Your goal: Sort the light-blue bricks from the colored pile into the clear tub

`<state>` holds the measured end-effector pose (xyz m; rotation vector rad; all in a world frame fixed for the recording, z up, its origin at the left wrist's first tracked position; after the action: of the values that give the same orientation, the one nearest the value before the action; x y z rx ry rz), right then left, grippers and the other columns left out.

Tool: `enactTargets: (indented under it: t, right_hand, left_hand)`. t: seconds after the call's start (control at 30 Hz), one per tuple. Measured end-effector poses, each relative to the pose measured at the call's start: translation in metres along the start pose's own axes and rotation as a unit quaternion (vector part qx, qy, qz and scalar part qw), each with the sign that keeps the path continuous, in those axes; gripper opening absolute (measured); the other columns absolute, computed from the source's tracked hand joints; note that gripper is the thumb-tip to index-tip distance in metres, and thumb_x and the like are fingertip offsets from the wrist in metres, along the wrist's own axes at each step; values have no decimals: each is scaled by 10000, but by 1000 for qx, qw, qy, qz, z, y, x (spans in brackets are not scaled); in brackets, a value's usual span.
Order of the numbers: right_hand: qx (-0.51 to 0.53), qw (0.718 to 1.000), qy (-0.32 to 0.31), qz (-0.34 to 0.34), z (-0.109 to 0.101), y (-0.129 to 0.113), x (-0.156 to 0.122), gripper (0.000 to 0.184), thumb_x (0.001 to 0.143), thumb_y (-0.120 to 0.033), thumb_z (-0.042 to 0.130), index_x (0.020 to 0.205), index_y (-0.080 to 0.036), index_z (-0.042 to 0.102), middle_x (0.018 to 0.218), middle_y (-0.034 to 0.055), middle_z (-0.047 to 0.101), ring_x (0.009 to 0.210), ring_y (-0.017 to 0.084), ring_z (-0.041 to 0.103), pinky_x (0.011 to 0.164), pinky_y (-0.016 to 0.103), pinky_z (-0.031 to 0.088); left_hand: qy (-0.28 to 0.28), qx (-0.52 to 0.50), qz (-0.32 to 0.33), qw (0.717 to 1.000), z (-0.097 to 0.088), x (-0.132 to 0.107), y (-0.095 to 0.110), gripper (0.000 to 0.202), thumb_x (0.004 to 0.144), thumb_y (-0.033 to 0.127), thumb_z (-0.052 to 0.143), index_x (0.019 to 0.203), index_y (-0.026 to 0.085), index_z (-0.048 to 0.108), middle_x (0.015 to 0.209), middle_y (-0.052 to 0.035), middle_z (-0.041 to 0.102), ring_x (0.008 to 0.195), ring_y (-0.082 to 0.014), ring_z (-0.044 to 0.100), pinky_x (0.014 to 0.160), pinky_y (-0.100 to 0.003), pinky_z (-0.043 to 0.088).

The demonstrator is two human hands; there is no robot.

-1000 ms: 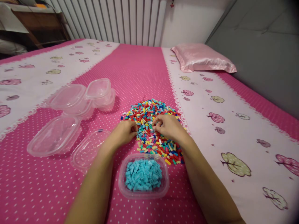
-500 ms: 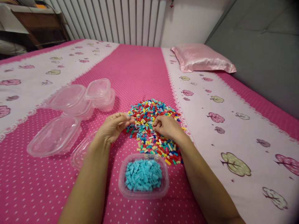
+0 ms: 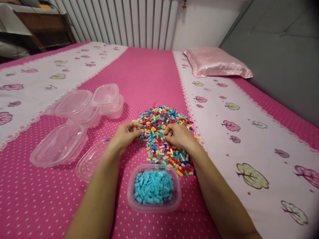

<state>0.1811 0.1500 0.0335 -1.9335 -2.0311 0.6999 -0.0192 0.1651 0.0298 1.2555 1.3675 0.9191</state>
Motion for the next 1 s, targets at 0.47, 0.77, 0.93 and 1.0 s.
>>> enactTargets:
  t: [0.47,0.77,0.93,1.0]
  right_hand:
    - [2,1000,5,4,0,-1,0,56,710,-185,657,759,-198,633,812,25,701,727,146,633,640,225,429]
    - [10,1000,0,-7,1,2,2,69,718,-184,648,785,-195,636,759,8,702,708,129,625,631,215,419]
    - [4,1000,0,4,0,0,0,62,723,-202,660,779,-195,636,794,14,704,710,131,625,633,221,422]
    - [4,1000,-3,7,-1,0,0,65,726,-208,664,783,-195,635,788,11,702,713,132,625,636,221,423]
  left_hand:
    - [-3,321,71,944,17,1,-3,130,635,248,704,726,157,724,476,54,412,496,-129,400,525,-255,257]
    - [-41,203,46,977,13,1,-3,135,701,283,621,698,148,606,472,71,433,447,-98,391,462,-222,285]
    - [-83,-121,-43,988,9,-4,3,102,700,204,657,707,143,576,561,49,540,466,-53,455,444,-150,361]
    - [-67,-209,-88,972,8,-5,6,60,697,110,639,707,128,583,656,1,626,536,-53,544,478,-120,425]
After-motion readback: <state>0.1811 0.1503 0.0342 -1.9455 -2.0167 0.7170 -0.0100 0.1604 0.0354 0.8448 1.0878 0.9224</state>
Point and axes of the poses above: each hand's wrist, its own x-axis towards the middle knuckle, its own z-axis out of the palm, y = z × x, the point moved 2 cm from there along x, towards the middle knuckle
